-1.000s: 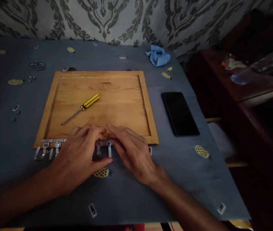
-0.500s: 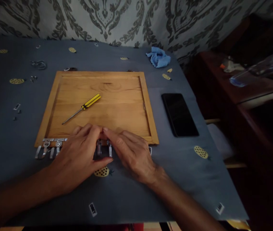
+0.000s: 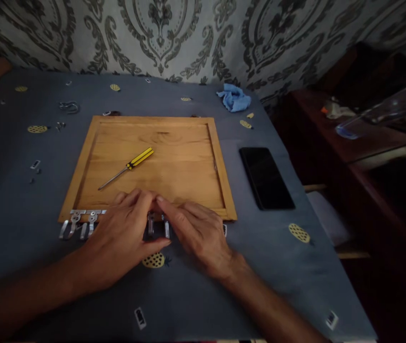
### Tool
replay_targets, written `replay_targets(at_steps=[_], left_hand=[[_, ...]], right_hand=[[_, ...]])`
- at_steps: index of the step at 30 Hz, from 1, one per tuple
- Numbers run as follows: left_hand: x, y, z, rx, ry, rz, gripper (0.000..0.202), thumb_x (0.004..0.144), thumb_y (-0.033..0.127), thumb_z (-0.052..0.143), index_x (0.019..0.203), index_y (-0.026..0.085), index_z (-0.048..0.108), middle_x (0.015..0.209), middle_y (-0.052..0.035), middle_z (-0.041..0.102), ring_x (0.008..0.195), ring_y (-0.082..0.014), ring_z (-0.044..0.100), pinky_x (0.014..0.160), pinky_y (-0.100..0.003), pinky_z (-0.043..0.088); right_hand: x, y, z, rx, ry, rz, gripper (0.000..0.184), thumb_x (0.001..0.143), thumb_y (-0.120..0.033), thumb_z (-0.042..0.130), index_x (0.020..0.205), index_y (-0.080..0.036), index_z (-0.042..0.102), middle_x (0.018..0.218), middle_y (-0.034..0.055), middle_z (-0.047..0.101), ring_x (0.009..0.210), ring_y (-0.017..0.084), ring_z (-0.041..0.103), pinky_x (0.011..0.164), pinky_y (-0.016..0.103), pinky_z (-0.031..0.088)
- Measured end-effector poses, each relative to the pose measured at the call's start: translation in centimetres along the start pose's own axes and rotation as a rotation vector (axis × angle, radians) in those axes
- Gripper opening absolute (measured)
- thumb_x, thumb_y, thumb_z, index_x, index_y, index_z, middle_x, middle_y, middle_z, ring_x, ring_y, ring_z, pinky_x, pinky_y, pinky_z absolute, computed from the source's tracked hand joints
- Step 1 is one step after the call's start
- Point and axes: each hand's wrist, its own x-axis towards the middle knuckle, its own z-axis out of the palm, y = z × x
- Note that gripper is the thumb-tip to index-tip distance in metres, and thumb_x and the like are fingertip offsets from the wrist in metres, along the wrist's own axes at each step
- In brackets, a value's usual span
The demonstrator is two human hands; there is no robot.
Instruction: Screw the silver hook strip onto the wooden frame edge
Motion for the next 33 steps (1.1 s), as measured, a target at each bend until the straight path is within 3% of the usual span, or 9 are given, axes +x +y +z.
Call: replay_targets(at_steps=[3,9,16,28,33], left_hand=[[0.0,-0.1,0.2,0.002,-0.004,-0.001,0.049,0.070,0.030,0.081,0.096,0.021,0.040,0.092,-0.0020,0.059,0.089,-0.0245,0.056,0.077,-0.039,0.043],[0.0,-0.2,0.1,0.005,-0.026,-0.016,0.048,0.072,0.031,0.079,0.099,0.021,0.041,0.094,-0.0031,0.061,0.092,-0.0256,0.057,0.079,-0.040,0.044],[0.1,-0.1,-0.2,0.001,-0.064,-0.046,0.051,0.071,0.030,0.080,0.105,0.019,0.043,0.099,-0.0064,0.063,0.095,-0.0279,0.057,0.081,-0.042,0.045],[0.1,0.0,0.0,-0.017,-0.045,-0.039,0.048,0.071,0.030,0.080,0.102,0.020,0.044,0.097,-0.0045,0.063,0.095,-0.0259,0.058,0.081,-0.040,0.046],[0.1,-0.1,0.0,-0.023,-0.041,-0.038,0.048,0.071,0.031,0.081,0.101,0.019,0.045,0.097,-0.0046,0.063,0.095,-0.0262,0.058,0.081,-0.041,0.046]], right_hand=[[0.2,0.1,0.0,0.014,-0.006,0.031,0.057,0.090,-0.006,0.056,0.143,-0.022,0.041,0.095,0.0048,0.073,0.079,0.016,0.067,0.068,0.031,0.057],[-0.3,0.3,-0.7,0.034,0.004,0.046,0.041,0.088,-0.009,0.061,0.128,-0.019,0.055,0.108,0.0073,0.070,0.096,0.017,0.067,0.083,0.033,0.056],[-0.5,0.2,-1.0,-0.065,-0.001,0.085,0.019,0.091,-0.013,0.058,0.107,-0.018,0.066,0.095,0.0068,0.070,0.085,0.017,0.068,0.072,0.032,0.059],[0.3,0.2,-0.3,-0.044,-0.005,0.004,0.017,0.092,-0.010,0.054,0.101,-0.013,0.069,0.087,0.0086,0.071,0.076,0.015,0.065,0.063,0.028,0.054],[0.3,0.2,-0.4,-0.076,-0.026,-0.019,0.020,0.093,-0.010,0.053,0.104,-0.017,0.068,0.086,0.0074,0.071,0.074,0.016,0.065,0.061,0.029,0.054]])
